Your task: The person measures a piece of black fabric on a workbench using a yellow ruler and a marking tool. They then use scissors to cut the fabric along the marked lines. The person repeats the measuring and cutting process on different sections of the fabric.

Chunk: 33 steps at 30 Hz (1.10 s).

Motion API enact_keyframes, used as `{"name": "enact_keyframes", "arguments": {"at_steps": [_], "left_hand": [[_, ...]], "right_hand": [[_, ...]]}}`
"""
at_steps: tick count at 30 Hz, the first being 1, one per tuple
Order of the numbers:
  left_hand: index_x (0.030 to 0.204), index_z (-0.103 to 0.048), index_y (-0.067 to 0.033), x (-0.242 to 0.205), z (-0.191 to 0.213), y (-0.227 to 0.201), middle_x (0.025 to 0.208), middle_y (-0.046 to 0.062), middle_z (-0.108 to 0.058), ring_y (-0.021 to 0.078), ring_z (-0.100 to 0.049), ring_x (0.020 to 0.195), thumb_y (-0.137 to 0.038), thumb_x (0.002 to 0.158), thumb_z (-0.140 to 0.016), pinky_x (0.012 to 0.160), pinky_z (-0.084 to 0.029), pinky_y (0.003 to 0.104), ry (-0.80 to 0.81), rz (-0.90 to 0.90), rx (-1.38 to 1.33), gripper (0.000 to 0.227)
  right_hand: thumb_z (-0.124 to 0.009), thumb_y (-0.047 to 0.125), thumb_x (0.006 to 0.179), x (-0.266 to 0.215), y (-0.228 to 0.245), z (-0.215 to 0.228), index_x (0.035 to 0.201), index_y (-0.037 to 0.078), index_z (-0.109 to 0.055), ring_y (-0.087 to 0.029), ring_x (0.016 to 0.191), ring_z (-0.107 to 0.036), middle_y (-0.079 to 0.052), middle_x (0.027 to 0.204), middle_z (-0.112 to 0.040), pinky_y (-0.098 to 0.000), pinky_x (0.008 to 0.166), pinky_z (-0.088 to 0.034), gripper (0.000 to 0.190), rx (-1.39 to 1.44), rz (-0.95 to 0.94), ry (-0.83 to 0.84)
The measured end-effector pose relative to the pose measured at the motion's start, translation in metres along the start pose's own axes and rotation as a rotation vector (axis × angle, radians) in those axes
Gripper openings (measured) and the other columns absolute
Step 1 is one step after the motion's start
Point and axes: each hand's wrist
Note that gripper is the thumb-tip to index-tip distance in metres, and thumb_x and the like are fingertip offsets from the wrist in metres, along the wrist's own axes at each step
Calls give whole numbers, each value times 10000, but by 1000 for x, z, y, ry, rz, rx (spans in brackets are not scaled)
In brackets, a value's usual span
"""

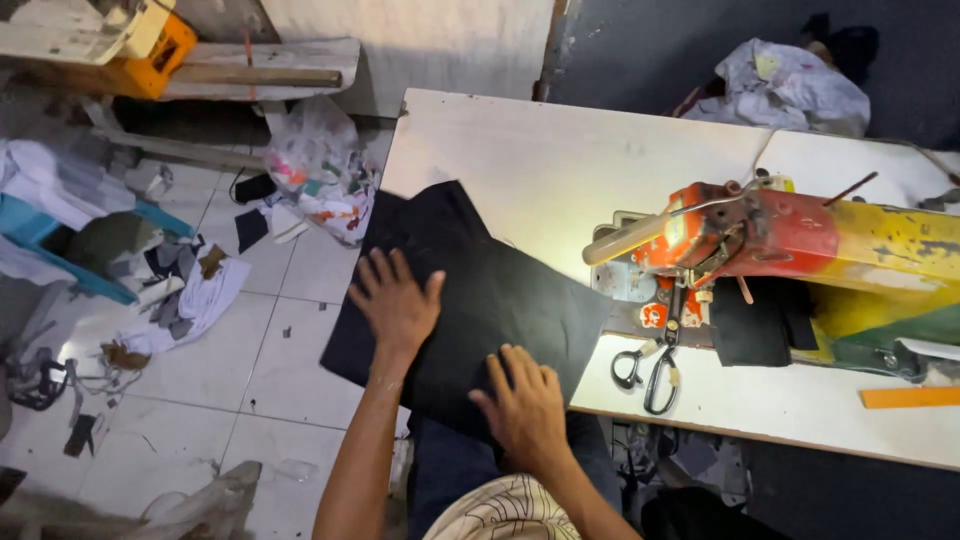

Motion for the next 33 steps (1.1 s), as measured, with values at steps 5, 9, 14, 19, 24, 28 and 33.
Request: {"name": "enact_keyframes", "arguments": {"at_steps": [5,9,14,19,24,28,33], "left_hand": [[1414,-557,-86,9,-5,-42,1504,185,-493,465,-389,1407,-627,964,-476,1038,-342,707,-53,-457,-187,708],[1479,-539,-176,-12,15,-38,1557,93,-489,366,-357,1480,-441,1017,-513,1157,-251,626,69,-871,-478,533],[1504,-497,-230,-29,29,-34,1595,102,-420,347,-294,1505,-476,1020,-457,1172,-210,610,146,-876,-419,544],[1504,-515,-218,-7,12,-36,1599,129,-418,385,-325,1493,-640,946,-524,1164,-245,631,-62,-679,-296,699],[1569,-394,-246,40,-9,-48,1653,134,-294,387,-193,1534,-717,963,-394,1201,-133,636,63,-620,-274,768],[1569,-415,-284,56,-6,-68,1663,123,-323,358,-204,1563,-713,957,-479,1227,-133,653,166,-557,-257,750],[1572,-422,-254,61,-10,-72,1653,153,-336,390,-219,1553,-676,974,-499,1213,-142,671,146,-577,-278,735]], "right_hand": [[-609,455,998,11,27,16,1205,83,-673,-329,772,-649,-129,935,-700,-453,668,-453,430,88,42,130],[-649,359,969,26,3,25,1156,125,-692,-289,830,-619,-64,911,-677,-435,637,-466,303,129,17,39],[-767,336,862,-2,-21,-1,1128,127,-664,-326,1122,-614,-115,1239,-642,-430,766,-515,353,88,24,63],[-815,241,848,-8,-21,9,1186,112,-643,-378,1301,-579,-166,1379,-597,-472,987,-474,401,220,35,24],[-782,225,889,-8,-48,24,1198,51,-641,-393,1273,-590,-209,1365,-602,-502,973,-495,381,167,-34,-63],[-712,448,922,-22,-73,7,1203,183,-678,-282,1310,-588,-97,1366,-640,-439,1046,-436,388,-27,-121,-148],[-656,453,972,-43,-119,16,1213,183,-689,-269,1378,-555,-101,1419,-639,-465,1123,-388,364,-141,-261,-149]]}}
Point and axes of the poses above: each hand's wrist, its own x-axis towards the middle knuckle, its own z-axis out of the back of the hand, y = z × x
